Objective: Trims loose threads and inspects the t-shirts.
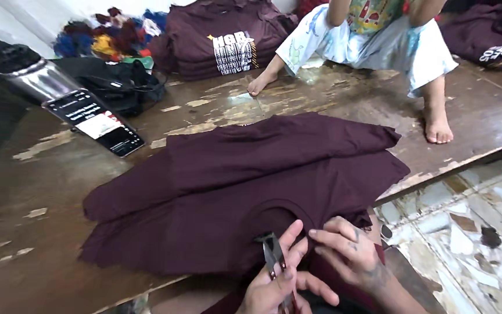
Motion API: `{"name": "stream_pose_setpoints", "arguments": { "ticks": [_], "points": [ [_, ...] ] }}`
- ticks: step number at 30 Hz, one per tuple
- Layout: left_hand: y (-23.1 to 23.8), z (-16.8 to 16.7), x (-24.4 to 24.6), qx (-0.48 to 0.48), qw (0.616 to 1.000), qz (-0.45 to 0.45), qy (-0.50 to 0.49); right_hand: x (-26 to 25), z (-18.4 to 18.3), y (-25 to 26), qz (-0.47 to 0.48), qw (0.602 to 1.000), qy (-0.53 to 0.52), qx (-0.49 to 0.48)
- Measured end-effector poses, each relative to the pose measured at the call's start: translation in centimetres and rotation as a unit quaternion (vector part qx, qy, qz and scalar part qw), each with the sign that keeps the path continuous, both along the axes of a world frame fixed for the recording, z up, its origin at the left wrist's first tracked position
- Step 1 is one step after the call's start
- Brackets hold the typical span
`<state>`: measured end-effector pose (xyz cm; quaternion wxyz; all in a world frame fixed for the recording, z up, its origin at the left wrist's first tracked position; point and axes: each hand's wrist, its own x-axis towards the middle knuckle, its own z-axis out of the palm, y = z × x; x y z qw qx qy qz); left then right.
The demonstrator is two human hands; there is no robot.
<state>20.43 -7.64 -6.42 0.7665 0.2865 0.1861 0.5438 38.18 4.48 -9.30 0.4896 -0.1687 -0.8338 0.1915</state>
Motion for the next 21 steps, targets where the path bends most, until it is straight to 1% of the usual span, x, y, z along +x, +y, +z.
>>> {"name": "stream_pose_setpoints", "arguments": {
  "ticks": [2, 3, 4, 5, 6, 7, 8, 9, 10, 11, 12, 14, 17, 19, 20, 21],
  "points": [
    [-0.2, 0.0, 0.0, -0.007, 0.999, -0.008, 0.032, -0.5, -0.7, 0.1, 0.000, 1.000, 0.010, 0.007],
    [-0.3, 0.1, -0.1, -0.005, 0.998, -0.006, 0.068, -0.4, -1.0, 0.0, 0.008, 1.000, 0.017, -0.005],
    [-0.2, 0.2, -0.3, 0.013, 0.991, 0.004, 0.132, 0.0, -1.3, -0.1, 0.022, 0.999, 0.023, -0.024],
    [-0.2, 0.5, -0.7, 0.053, 0.971, 0.029, 0.231, 0.5, -1.4, -0.2, 0.040, 0.998, 0.030, -0.046],
    [0.0, 0.9, -1.0, 0.105, 0.922, 0.079, 0.365, 1.1, -1.4, -0.4, 0.057, 0.996, 0.035, -0.064],
    [0.3, 1.3, -1.3, 0.167, 0.836, 0.141, 0.503, 1.7, -1.2, -0.8, 0.075, 0.994, 0.034, -0.077],
    [0.9, 2.0, -1.8, 0.224, 0.733, 0.189, 0.614, 2.4, -1.0, -1.2, 0.088, 0.992, 0.025, -0.081],
    [1.6, 3.0, -2.2, 0.264, 0.645, 0.211, 0.686, 3.0, -0.7, -1.6, 0.092, 0.993, 0.005, -0.073],
    [2.2, 4.0, -2.5, 0.291, 0.581, 0.211, 0.730, 3.4, -0.5, -1.9, 0.087, 0.994, -0.015, -0.057],
    [2.7, 4.7, -2.7, 0.314, 0.534, 0.200, 0.759, 3.6, -0.4, -2.1, 0.081, 0.996, -0.028, -0.040],
    [3.2, 5.3, -2.7, 0.336, 0.502, 0.186, 0.775, 3.8, -0.4, -2.3, 0.072, 0.996, -0.036, -0.028],
    [4.0, 6.3, -2.6, 0.387, 0.457, 0.158, 0.785, 4.1, -0.2, -2.7, 0.050, 0.997, -0.050, -0.018],
    [4.8, 7.0, -1.9, 0.440, 0.409, 0.123, 0.790, 3.8, -0.1, -3.2, 0.030, 0.998, -0.045, -0.012],
    [5.1, 6.7, -1.5, 0.442, 0.389, 0.113, 0.800, 3.5, 0.0, -3.5, 0.042, 0.999, -0.029, -0.011],
    [5.1, 6.5, -1.5, 0.434, 0.386, 0.115, 0.806, 3.3, 0.1, -3.6, 0.059, 0.998, -0.018, -0.012],
    [5.2, 6.2, -1.7, 0.420, 0.392, 0.127, 0.808, 3.1, 0.3, -3.8, 0.081, 0.997, -0.009, -0.014]
  ]
}}
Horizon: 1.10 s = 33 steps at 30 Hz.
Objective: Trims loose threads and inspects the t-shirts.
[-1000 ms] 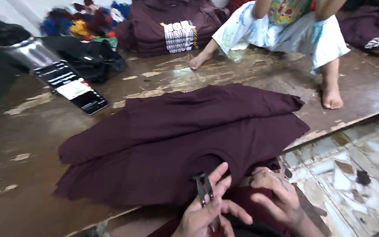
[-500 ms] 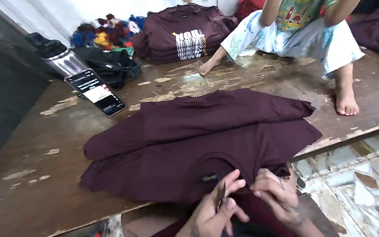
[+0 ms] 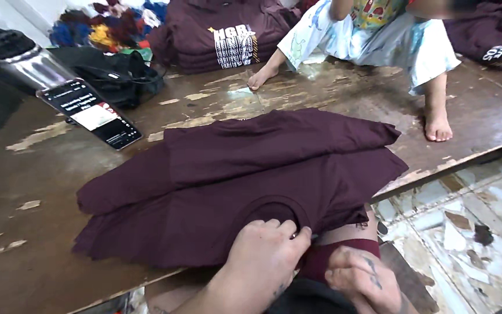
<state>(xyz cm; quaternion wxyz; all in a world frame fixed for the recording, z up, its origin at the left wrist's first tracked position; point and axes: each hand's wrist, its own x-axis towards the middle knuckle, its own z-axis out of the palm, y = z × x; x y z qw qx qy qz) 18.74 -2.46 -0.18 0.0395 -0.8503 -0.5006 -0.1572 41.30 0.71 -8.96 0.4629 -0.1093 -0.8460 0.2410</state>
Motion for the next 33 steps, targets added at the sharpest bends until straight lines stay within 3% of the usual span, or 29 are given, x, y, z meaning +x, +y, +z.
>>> {"name": "stream_pose_setpoints", "arguments": {
  "ticks": [3, 6, 7, 8, 10, 11, 12, 13, 15, 19, 24, 26, 28, 30, 33],
  "points": [
    [-0.3, -1.3, -1.0, -0.005, 0.986, 0.091, -0.139, 0.0, 0.5, -0.1, 0.033, 0.999, -0.001, -0.002],
    [-1.5, -3.6, 0.0, -0.082, 0.919, 0.164, -0.348, 0.4, -0.6, 1.0, -0.052, 0.998, -0.017, 0.006],
    [-2.4, -4.7, 0.7, -0.163, 0.878, 0.138, -0.428, 0.3, -0.8, 1.4, -0.074, 0.997, -0.014, -0.009],
    [-3.3, -6.3, 1.4, -0.249, 0.810, 0.084, -0.525, 0.0, -0.9, 1.9, -0.085, 0.996, -0.006, -0.026],
    [-4.6, -8.8, 2.6, -0.356, 0.629, -0.029, -0.691, -1.2, -1.1, 2.7, -0.079, 0.996, 0.008, -0.047],
    [-4.9, -9.5, 3.0, -0.361, 0.556, -0.063, -0.746, -1.8, -1.2, 2.8, -0.073, 0.996, 0.010, -0.049],
    [-5.1, -9.7, 3.4, -0.353, 0.508, -0.072, -0.782, -2.3, -1.4, 2.9, -0.075, 0.996, 0.007, -0.047],
    [-5.4, -9.6, 3.6, -0.346, 0.488, -0.072, -0.798, -2.8, -1.6, 2.8, -0.078, 0.996, 0.004, -0.040],
    [-5.7, -8.9, 4.0, -0.349, 0.500, -0.049, -0.791, -3.4, -1.9, 2.9, -0.086, 0.996, -0.004, -0.020],
    [-5.8, -7.1, 4.4, -0.381, 0.562, -0.034, -0.733, -3.8, -2.1, 3.2, -0.070, 0.997, -0.022, -0.017],
    [-5.3, -6.3, 3.5, -0.357, 0.626, -0.032, -0.692, -1.6, -2.6, 3.1, 0.051, 0.978, 0.011, -0.202],
    [-5.0, -6.0, 2.5, -0.343, 0.694, -0.026, -0.632, -1.0, -1.5, 2.6, 0.089, 0.967, -0.018, -0.238],
    [-4.7, -5.4, 1.4, -0.277, 0.828, 0.005, -0.488, -0.8, 0.7, 1.9, 0.140, 0.952, -0.048, -0.267],
    [-4.0, -4.5, 0.3, -0.130, 0.945, 0.045, -0.298, -0.7, 2.5, 1.6, 0.187, 0.945, -0.075, -0.257],
    [-2.8, -1.1, -1.1, -0.055, 0.989, 0.045, -0.128, -0.4, 3.6, 1.3, 0.167, 0.964, -0.099, -0.182]
  ]
}}
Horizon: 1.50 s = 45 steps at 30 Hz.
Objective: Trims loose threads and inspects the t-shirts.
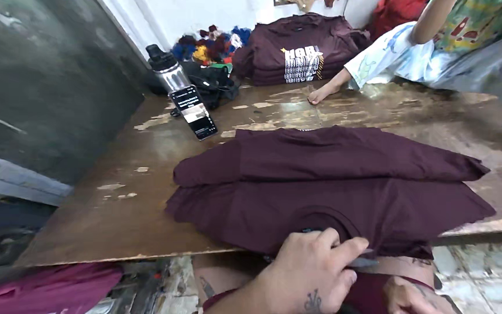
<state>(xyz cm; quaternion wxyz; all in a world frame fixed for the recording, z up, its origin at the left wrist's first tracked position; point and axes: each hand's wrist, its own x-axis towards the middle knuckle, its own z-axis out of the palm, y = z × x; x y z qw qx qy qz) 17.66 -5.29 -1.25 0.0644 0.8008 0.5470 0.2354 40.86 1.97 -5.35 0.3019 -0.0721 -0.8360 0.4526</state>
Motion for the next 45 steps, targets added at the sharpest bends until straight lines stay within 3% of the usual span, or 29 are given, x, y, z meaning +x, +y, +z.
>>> {"name": "stream_pose_setpoints", "arguments": {
  "ticks": [6, 10, 12, 15, 17, 19, 22, 25, 28, 32, 36, 39, 45],
  "points": [
    [1.5, 1.5, 0.9, 0.063, 0.986, -0.071, 0.140, 0.7, -0.5, -0.7, -0.086, 0.993, 0.022, 0.079],
    [1.3, 2.7, 1.0, 0.002, 0.988, -0.056, 0.141, 0.4, -0.1, -1.1, -0.057, 0.995, 0.040, 0.066],
    [1.3, 1.2, 1.0, 0.023, 0.991, -0.049, 0.126, 0.4, 0.7, -1.1, -0.021, 0.997, 0.043, 0.052],
    [1.4, -0.4, 0.6, 0.042, 0.999, -0.006, 0.033, 0.9, 0.4, 0.1, -0.069, 0.993, 0.052, 0.075],
    [1.1, -0.9, 0.4, 0.043, 0.995, 0.062, -0.064, 0.4, 0.3, 2.5, -0.138, 0.978, 0.032, 0.156],
    [0.8, -2.5, 1.0, 0.055, 0.991, 0.105, -0.067, -1.9, 1.1, 5.2, -0.146, 0.962, -0.011, 0.231],
    [0.9, -5.4, 2.3, 0.070, 0.996, 0.044, -0.015, -4.2, 0.9, 7.0, -0.067, 0.946, -0.126, 0.291],
    [1.9, -4.6, 1.5, 0.032, 0.991, -0.007, -0.130, -3.6, 1.7, 7.9, -0.013, 0.933, -0.165, 0.319],
    [2.3, -4.1, 0.8, -0.062, 0.961, 0.023, -0.268, -2.7, 1.5, 8.6, -0.077, 0.923, -0.088, 0.367],
    [3.0, -2.6, 1.0, -0.213, 0.897, 0.099, -0.374, -3.1, -2.5, 7.9, -0.230, 0.897, 0.034, 0.377],
    [3.7, -2.0, 2.0, -0.202, 0.936, 0.111, -0.265, -4.0, -4.2, 6.1, -0.299, 0.897, 0.049, 0.322],
    [3.4, -2.2, 2.3, -0.174, 0.962, 0.101, -0.185, -3.6, -4.2, 5.8, -0.284, 0.905, 0.043, 0.314],
    [0.4, -4.3, 1.5, -0.079, 0.971, 0.091, -0.207, -2.1, -4.1, 5.3, -0.259, 0.916, 0.002, 0.307]
  ]
}}
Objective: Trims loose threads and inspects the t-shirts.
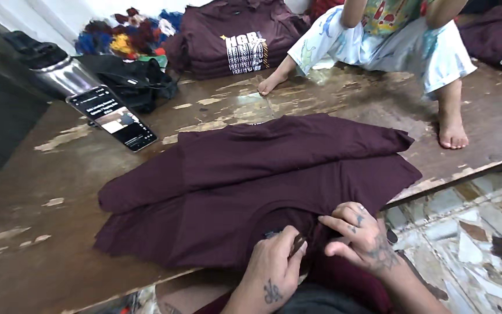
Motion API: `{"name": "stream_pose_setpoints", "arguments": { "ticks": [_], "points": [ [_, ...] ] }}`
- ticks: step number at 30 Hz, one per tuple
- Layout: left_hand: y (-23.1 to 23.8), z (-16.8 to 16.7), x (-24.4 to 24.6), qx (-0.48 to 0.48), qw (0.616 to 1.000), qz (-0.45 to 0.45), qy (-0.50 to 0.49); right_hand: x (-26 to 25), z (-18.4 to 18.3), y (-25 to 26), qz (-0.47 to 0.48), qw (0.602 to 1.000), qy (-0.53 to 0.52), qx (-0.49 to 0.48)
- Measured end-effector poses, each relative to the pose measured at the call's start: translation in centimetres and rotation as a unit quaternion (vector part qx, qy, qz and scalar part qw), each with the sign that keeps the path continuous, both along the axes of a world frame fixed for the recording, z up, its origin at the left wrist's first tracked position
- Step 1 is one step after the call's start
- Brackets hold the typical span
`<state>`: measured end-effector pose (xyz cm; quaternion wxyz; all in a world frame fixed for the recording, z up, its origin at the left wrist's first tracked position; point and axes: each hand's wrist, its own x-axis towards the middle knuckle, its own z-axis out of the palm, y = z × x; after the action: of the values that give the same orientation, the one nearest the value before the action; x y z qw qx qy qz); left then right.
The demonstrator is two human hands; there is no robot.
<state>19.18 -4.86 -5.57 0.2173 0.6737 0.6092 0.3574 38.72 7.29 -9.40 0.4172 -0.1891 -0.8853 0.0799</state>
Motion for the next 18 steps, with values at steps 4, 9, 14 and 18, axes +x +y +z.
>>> {"name": "stream_pose_setpoints", "arguments": {
  "ticks": [4, 9, 14, 18],
  "points": [
    [-1.1, -1.1, 0.7, 0.067, 0.996, -0.032, -0.053, -0.7, -0.1, -1.0, -0.005, 1.000, -0.023, 0.001],
    [-0.8, -0.8, -0.3, 0.090, 0.975, -0.154, -0.134, -1.1, -0.6, -1.9, 0.060, 0.997, 0.031, -0.031],
    [0.5, 2.7, -1.3, 0.048, 0.994, -0.010, 0.098, 0.9, -1.2, -3.3, 0.070, 0.992, 0.085, -0.060],
    [0.8, 2.6, -1.5, 0.120, 0.972, -0.051, 0.194, 2.0, -1.3, -4.5, 0.054, 0.993, 0.086, -0.058]
  ]
}}
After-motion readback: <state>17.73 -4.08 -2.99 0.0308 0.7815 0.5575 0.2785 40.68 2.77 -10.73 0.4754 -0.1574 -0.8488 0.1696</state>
